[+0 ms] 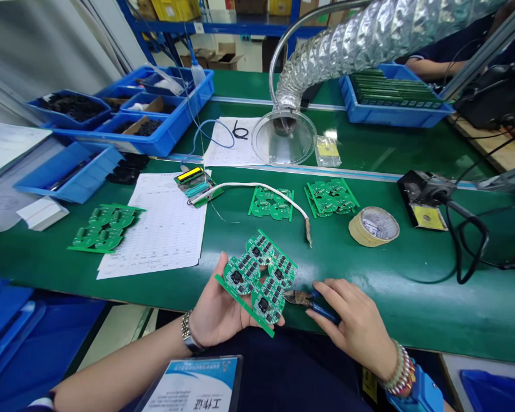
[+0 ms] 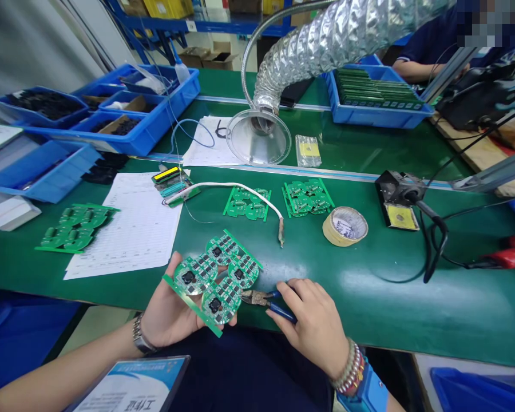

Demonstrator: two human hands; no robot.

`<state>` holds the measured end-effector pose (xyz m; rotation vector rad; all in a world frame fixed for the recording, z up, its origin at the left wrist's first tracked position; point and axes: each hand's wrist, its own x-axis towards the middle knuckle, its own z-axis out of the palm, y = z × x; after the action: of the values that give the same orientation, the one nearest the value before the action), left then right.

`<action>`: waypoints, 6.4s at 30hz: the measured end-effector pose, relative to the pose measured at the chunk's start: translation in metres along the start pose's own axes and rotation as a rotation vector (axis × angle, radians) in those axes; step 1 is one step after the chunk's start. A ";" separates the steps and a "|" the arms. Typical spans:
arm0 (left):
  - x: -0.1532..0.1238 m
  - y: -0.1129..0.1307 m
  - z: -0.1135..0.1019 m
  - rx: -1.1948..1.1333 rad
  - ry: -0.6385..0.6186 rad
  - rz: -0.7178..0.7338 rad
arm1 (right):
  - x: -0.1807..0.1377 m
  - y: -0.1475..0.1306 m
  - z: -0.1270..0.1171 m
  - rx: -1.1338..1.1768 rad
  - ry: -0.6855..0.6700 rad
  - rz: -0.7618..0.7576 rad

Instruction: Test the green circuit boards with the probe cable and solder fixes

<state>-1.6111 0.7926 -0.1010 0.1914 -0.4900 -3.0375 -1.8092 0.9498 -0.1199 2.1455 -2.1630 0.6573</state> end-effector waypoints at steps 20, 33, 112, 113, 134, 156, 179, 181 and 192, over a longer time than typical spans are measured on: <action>0.001 -0.001 -0.001 0.018 0.018 0.014 | 0.000 0.002 0.009 -0.030 0.006 -0.051; -0.002 0.002 0.001 0.003 0.009 0.031 | -0.009 0.017 0.004 -0.024 0.082 0.056; -0.002 -0.004 0.009 0.025 -0.052 0.009 | -0.003 0.024 0.001 -0.140 0.063 0.010; -0.002 -0.004 0.009 0.027 -0.048 0.006 | -0.003 0.024 0.001 -0.148 0.065 0.005; -0.001 -0.007 0.010 0.074 -0.079 -0.079 | 0.016 0.021 -0.005 -0.100 0.073 0.082; -0.002 -0.013 0.007 0.088 -0.016 -0.105 | 0.023 0.015 -0.003 -0.102 0.076 0.052; 0.004 -0.013 0.000 0.042 0.063 -0.080 | 0.022 0.011 -0.001 0.011 0.079 0.032; 0.004 -0.013 0.001 0.037 0.068 -0.088 | 0.020 0.009 -0.003 -0.022 0.041 0.036; -0.020 0.022 -0.006 0.585 0.234 0.192 | -0.063 0.080 -0.055 -0.525 -0.114 0.157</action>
<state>-1.5897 0.7718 -0.0974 0.4831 -1.2719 -2.5591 -1.8974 1.0234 -0.1111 1.7854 -2.2475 -0.0426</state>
